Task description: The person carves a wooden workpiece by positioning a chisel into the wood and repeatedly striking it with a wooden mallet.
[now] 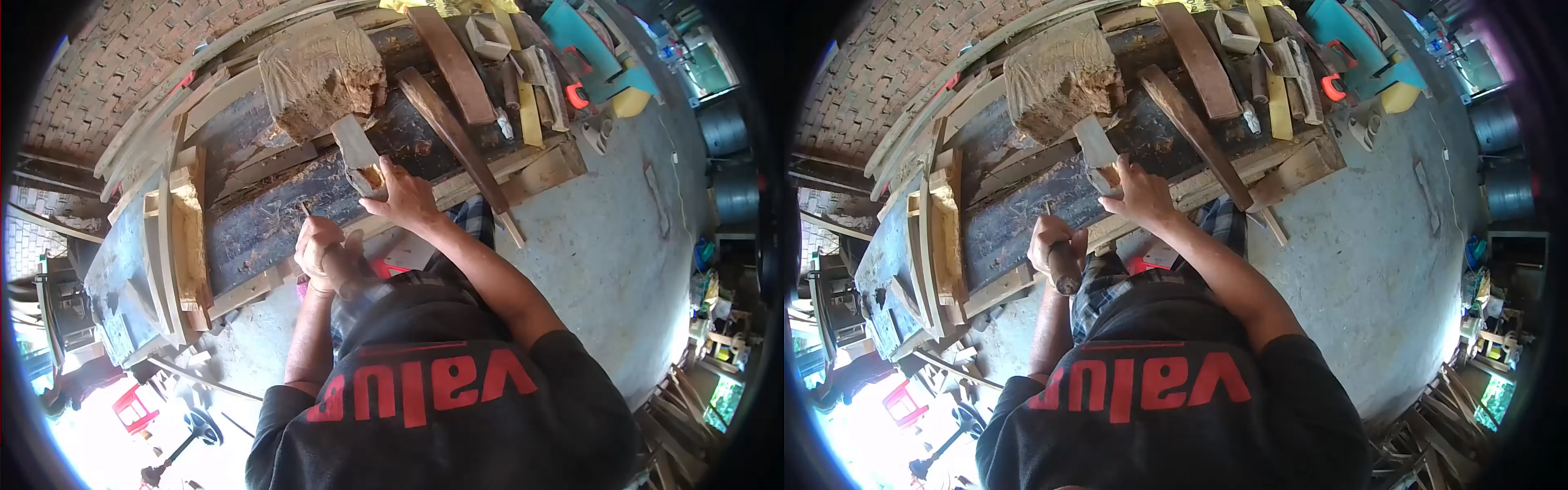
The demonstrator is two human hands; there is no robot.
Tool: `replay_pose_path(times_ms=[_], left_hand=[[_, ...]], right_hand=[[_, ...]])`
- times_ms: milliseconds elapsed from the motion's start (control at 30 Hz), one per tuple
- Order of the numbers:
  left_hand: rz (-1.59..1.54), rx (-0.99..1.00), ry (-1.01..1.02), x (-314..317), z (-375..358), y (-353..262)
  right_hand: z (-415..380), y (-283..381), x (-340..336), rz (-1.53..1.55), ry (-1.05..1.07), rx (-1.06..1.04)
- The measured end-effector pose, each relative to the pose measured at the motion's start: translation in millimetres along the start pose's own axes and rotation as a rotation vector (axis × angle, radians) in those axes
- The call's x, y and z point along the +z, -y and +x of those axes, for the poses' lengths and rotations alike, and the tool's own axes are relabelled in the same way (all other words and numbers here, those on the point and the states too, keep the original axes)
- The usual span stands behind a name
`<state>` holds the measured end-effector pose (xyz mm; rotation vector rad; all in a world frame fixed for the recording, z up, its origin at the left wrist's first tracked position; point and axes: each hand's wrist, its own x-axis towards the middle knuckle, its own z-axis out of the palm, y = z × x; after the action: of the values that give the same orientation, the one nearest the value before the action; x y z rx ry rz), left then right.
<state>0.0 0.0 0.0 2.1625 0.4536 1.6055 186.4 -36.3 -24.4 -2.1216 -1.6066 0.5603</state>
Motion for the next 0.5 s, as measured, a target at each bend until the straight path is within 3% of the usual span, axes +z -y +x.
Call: replay_pose_path(times_ms=[67,300,400,467,500], left_hand=[[0.029,0.013,0.009,-3.6,4.9,2.0],[-0.016,-0.086,-0.039,1.2,-13.6,-5.4],[0.002,-0.073,-0.026,-1.6,-9.3,-4.8],[-0.016,-0.119,0.01,-7.5,-4.9,-4.1],[-0.007,-0.124,-0.005,-11.0,-4.2,-3.9]], right_hand=[[5.9,0.9,6.0,0.006,-0.072,-0.051],[3.8,5.9,-4.9,-0.032,0.05,0.012],[-6.2,-0.3,-10.9,-0.008,-0.007,-0.042],[-18.8,-15.8,-19.3,-0.053,-0.234,-0.075],[-26.8,-22.3,-32.6,-0.107,-0.25,0.002]])
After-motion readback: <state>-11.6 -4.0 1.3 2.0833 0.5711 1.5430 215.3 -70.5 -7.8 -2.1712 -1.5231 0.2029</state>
